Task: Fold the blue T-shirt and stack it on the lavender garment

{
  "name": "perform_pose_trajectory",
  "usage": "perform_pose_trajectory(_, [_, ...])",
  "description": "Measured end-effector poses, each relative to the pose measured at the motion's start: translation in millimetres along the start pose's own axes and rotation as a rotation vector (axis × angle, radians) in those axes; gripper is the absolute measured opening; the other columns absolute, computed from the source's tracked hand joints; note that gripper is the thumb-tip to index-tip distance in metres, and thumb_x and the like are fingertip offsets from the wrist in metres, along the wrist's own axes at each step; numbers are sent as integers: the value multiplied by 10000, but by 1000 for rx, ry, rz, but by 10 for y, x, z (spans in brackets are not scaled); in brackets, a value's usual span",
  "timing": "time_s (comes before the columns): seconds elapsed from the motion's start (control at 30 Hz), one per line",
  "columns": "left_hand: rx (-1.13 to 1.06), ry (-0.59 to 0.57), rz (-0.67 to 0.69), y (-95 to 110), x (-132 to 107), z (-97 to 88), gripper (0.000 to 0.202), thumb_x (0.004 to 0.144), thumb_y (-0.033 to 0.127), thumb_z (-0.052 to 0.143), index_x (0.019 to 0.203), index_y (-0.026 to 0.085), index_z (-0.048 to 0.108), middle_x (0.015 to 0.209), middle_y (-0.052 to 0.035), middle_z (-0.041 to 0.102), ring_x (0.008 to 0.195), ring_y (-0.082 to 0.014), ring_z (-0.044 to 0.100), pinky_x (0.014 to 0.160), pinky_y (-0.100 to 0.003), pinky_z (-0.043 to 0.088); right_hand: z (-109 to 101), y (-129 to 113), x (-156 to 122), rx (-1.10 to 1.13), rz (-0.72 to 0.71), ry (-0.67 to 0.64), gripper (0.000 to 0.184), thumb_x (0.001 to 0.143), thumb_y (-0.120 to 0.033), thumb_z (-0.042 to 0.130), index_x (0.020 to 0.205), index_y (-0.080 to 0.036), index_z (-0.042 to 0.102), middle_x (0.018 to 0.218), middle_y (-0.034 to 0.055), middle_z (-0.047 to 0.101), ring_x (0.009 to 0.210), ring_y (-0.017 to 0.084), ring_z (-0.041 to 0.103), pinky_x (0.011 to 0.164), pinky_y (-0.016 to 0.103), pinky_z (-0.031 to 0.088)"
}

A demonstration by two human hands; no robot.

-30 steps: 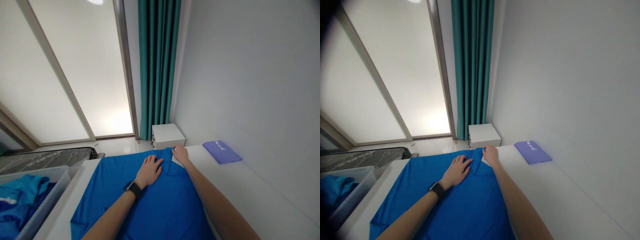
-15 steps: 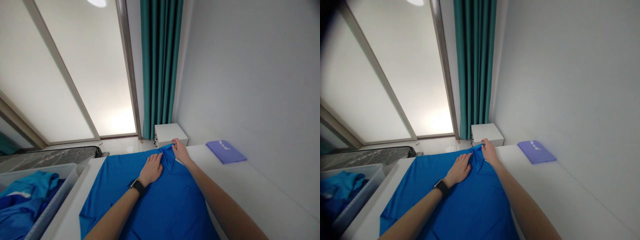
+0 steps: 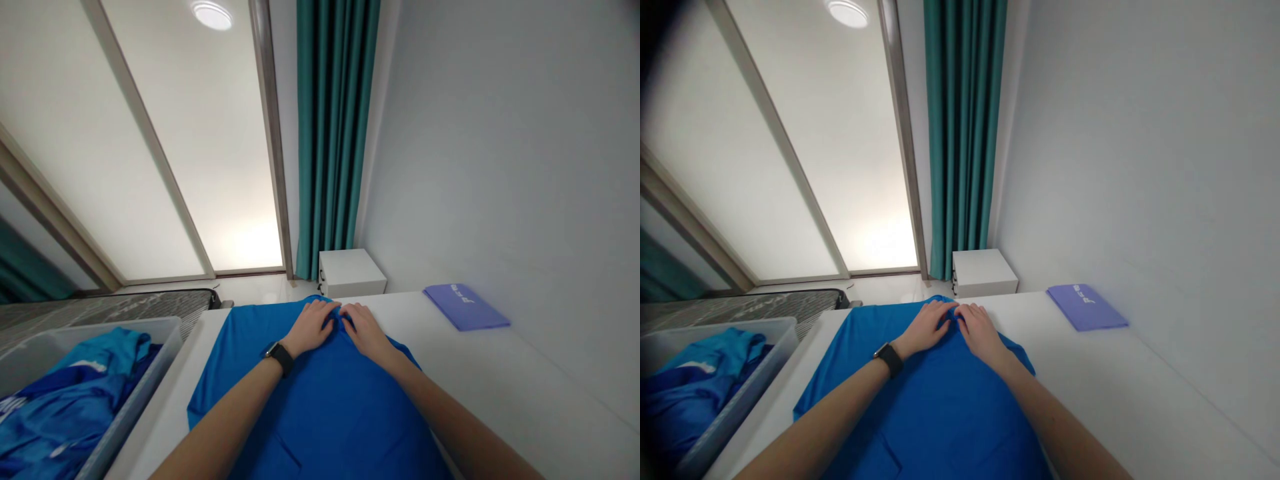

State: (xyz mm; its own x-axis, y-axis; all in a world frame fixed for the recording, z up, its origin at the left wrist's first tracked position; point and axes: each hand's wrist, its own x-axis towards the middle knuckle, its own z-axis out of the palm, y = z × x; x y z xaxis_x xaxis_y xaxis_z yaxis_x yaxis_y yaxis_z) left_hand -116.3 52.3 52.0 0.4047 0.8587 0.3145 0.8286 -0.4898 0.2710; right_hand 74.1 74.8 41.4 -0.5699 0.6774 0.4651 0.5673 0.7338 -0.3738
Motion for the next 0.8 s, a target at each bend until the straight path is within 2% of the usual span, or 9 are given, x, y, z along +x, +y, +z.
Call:
perform_pose_trajectory(0.1, [131, -81, 70, 33, 105, -119, 200, 934, 230, 454, 1037, 215, 625, 995, -65, 643, 993, -232, 554, 876, -363, 393, -16, -24, 5, -3, -20, 26, 158, 926, -102, 416, 955, -210, 527, 950, 57, 631, 902, 224, 541, 813, 350, 379])
perform_pose_trajectory(0.33, [286, -199, 73, -114, 288, -189, 137, 903, 199, 514, 961, 222, 636, 967, -58, 681, 981, -223, 592, 907, -366, 347, -107, -88, -78, -47, -103, 82, 176, 948, -124, 398, 970, -214, 548, 909, 56, 625, 865, 224, 549, 774, 339, 370])
perform_pose_trajectory(0.53, [399, -159, -103, -433, 231, -229, 183, 883, 135, 481, 978, 184, 630, 957, -76, 684, 972, -246, 605, 917, -408, 321, -236, -37, -241, -26, -98, 128, 208, 955, -126, 368, 985, -211, 555, 909, 65, 629, 852, 214, 561, 784, 348, 388])
perform_pose_trajectory(0.67, [459, -121, -225, -678, 68, -323, 170, 840, 130, 531, 968, 184, 629, 958, -101, 673, 981, -270, 591, 893, -424, 330, -268, 81, -395, -10, -38, 169, 206, 948, -125, 368, 1002, -208, 548, 925, 70, 627, 860, 215, 571, 792, 355, 409])
perform_pose_trajectory(0.8, [520, -75, -330, -859, -146, -479, 174, 827, 163, 554, 979, 184, 637, 1052, -137, 622, 1066, -307, 535, 897, -443, 335, -224, 214, -539, 9, 67, 224, 195, 930, -137, 386, 994, -219, 551, 925, 74, 618, 857, 225, 572, 789, 363, 436])
